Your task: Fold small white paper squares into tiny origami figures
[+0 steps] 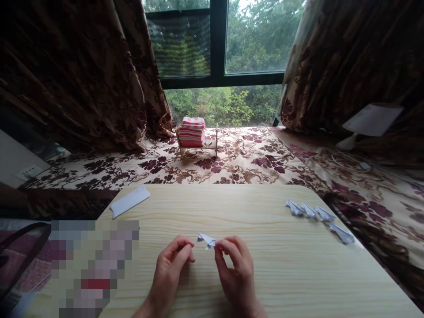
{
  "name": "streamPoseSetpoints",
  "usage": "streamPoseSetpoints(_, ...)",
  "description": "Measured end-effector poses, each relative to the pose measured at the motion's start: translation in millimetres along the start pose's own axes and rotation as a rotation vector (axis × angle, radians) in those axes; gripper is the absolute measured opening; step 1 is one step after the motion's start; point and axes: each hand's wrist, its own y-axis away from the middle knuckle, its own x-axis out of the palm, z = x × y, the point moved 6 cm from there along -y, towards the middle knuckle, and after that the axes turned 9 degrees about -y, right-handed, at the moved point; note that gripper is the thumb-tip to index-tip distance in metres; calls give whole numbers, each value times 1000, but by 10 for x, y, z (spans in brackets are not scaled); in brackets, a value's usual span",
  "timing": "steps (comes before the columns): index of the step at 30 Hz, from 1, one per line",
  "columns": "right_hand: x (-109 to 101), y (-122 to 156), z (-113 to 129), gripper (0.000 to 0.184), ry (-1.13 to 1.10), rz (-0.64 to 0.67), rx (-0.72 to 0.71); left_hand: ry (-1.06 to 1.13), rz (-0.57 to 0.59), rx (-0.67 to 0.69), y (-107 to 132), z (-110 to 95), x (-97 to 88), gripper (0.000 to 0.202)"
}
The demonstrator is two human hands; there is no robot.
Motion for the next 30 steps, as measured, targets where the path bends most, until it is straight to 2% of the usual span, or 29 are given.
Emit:
streamPoseSetpoints(2, 12, 16, 59, 21, 50, 27, -79, -9, 12, -37, 53, -11, 35, 22)
streamPoseSetpoints(6, 35, 31, 125, 23, 102, 90, -168, -17, 112, -112, 110, 17, 159, 34)
streamPoseSetpoints(10, 50, 32, 151, 24, 112, 141, -212, 13, 130, -169, 124, 62, 206, 31)
streamPoseSetpoints(24, 16, 35, 128, 24, 84, 137, -201, 85, 137, -230, 124, 45, 221, 21)
streamPoseSetpoints(30, 44, 36, 112, 24, 103, 152, -192, 46, 128, -186, 119, 73, 218, 20)
